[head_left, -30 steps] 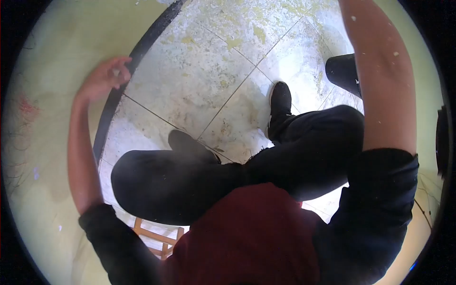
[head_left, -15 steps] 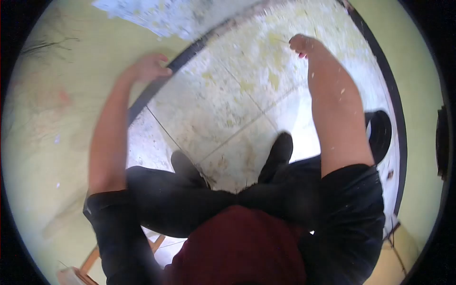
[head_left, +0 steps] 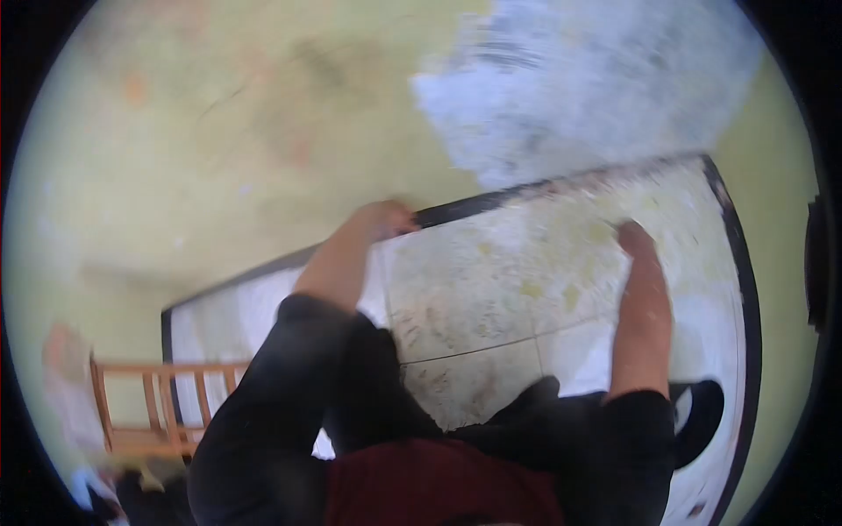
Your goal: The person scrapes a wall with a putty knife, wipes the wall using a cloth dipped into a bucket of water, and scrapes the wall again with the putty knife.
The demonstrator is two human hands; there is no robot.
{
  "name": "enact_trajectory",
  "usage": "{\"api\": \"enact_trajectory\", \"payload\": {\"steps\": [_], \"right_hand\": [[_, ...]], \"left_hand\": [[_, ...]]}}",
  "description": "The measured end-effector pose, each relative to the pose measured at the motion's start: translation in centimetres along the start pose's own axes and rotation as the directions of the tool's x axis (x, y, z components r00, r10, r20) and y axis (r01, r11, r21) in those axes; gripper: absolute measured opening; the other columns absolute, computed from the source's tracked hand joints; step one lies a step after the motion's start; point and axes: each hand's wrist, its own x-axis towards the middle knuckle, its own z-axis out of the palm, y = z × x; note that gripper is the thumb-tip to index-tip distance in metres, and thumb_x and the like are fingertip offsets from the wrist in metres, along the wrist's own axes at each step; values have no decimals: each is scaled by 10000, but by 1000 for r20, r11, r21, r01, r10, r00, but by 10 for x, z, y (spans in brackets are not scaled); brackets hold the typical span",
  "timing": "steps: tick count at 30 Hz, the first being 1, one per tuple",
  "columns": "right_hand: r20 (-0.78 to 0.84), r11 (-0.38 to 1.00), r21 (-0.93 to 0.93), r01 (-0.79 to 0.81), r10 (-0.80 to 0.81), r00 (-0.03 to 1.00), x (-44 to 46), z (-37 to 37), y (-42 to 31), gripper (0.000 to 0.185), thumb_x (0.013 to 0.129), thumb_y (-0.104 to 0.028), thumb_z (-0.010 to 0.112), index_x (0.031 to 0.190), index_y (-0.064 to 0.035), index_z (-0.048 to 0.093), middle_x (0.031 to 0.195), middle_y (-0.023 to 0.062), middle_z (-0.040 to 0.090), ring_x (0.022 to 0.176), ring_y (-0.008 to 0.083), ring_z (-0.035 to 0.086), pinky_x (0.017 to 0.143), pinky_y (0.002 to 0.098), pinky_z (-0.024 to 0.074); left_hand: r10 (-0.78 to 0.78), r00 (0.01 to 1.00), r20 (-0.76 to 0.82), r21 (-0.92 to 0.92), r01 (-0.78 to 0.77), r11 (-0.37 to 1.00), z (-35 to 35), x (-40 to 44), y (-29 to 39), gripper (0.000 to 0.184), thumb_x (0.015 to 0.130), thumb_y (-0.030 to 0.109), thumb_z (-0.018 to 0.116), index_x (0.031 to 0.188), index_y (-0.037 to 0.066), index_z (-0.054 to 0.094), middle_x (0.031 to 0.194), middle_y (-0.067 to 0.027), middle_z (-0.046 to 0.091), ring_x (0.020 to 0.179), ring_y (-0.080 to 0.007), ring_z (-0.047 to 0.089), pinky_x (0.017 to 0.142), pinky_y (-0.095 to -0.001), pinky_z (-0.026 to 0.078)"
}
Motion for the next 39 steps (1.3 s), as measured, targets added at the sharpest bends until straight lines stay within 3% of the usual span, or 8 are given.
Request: {"api": "enact_trajectory", "payload": {"steps": [5,10,15,16,19,24,30,39], "right_hand": [[422,945,83,-315,253,871,-12,-34,25,183,861,-41,520,898,9,692,857,158,712,712,281,709,585,423,554],[447,881,113,-459,368,816,-40,-65,7,155,846,-107,604,940,-51,714,885,140,711,738,258,708,608,375,557],[288,998,-6,-66,65,955,1,-15,37,174,762,-45,568,849,13,707,888,239,686,771,359,690,686,441,555],[322,972,-235,25,53,945,-11,-46,1,162,814,-115,603,905,-59,725,959,130,707,984,271,660,842,411,528],[238,998,-43,38,-27,971,3,-24,-17,218,804,-100,577,991,-25,659,949,172,686,976,296,645,808,445,519],[458,828,364,-427,240,856,-18,-51,-119,483,851,-124,496,1332,-144,527,815,74,635,585,196,641,508,356,512],[695,768,338,-545,186,694,-12,-8,-134,485,892,-161,501,1375,-199,481,803,66,624,574,181,633,495,391,505],[575,860,296,-416,187,796,22,18,-109,432,897,-131,488,1320,-218,504,704,64,605,510,196,630,437,397,498]], "left_hand": [[-7,1000,-24,-126,4,992,1,-7,0,704,833,487,683,1427,192,446,1330,-77,556,1111,-224,604,864,-492,493],[55,996,-73,-47,-58,997,-5,5,-2,564,824,469,689,1274,152,566,1209,-61,598,1074,-215,622,791,-483,500],[115,989,-89,-26,-118,993,-12,22,-18,570,818,463,701,1263,132,569,1156,-73,606,960,-214,633,719,-441,500],[127,989,-76,-12,-128,992,-16,31,-20,587,816,463,705,1274,124,563,1131,-75,609,915,-214,630,689,-424,495],[166,971,-171,-214,-201,956,-12,28,-36,711,792,399,767,1370,99,481,1125,-80,613,866,-193,613,650,-370,473],[99,984,-148,-234,-132,963,-11,16,-47,722,821,411,727,1422,141,431,1268,-86,596,993,-227,639,776,-421,468],[38,991,-127,-236,-67,969,-10,19,-54,728,828,415,713,1445,172,412,1292,-59,584,1012,-202,632,838,-444,462],[117,992,45,-477,-82,875,-21,2,-32,674,855,460,669,1423,181,436,1323,-63,550,1083,-212,589,901,-470,463]]}}
